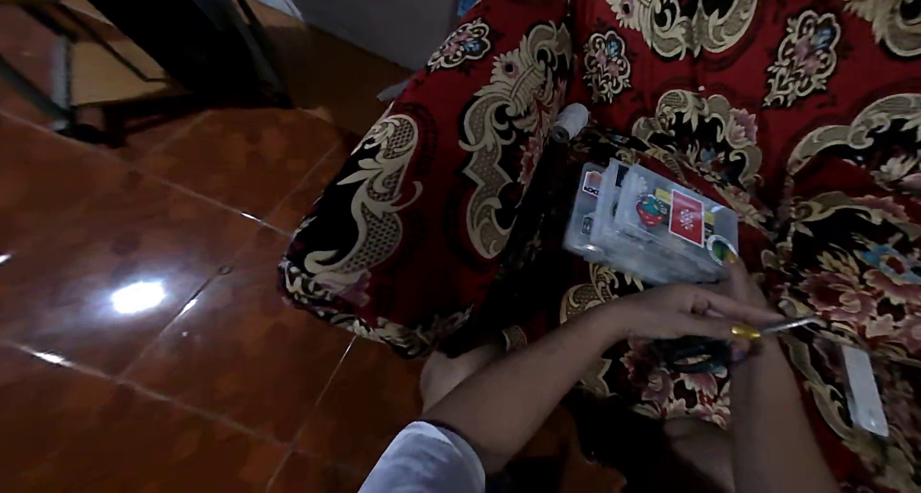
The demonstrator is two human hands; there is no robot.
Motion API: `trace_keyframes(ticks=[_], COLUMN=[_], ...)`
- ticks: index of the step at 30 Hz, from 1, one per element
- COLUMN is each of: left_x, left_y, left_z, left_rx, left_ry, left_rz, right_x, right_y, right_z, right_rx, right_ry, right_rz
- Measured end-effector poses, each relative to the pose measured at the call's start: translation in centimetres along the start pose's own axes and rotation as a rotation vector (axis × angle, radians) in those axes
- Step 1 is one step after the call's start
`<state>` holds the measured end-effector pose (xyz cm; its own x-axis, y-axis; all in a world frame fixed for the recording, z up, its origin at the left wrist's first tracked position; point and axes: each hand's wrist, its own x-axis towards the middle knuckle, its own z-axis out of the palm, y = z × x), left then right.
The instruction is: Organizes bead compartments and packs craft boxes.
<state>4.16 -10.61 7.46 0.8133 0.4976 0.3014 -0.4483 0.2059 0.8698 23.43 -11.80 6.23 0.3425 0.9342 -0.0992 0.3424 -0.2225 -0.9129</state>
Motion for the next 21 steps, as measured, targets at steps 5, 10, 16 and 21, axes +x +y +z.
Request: trace_keyframes(ticks=[5,10,16,21], left_x=[-0.5,-1.7,-3.6,-2.8], left_y=[1.7,3.1,3.2,4.9], left_z=[-1.1,-5.6,-10.5,-8.4], left_rx=[0.029,0.046,0.342,0.631], left_ry=[0.162,0.811,1.156,1.033], left_rz=[0.075,0.077,0.068,-0.001], right_x=[1.0,0.8,2.0,0.9], right_y=[1.0,-0.1,1.8,4.6], right_z=[0.0,0.7,-0.6,-0.8], right_rx=[0.131,-0.047,0.008,-0.163], right_ry=[0.031,0.067,0.186,0.235], right_rz=[0.056,0.107,0.063,0.103])
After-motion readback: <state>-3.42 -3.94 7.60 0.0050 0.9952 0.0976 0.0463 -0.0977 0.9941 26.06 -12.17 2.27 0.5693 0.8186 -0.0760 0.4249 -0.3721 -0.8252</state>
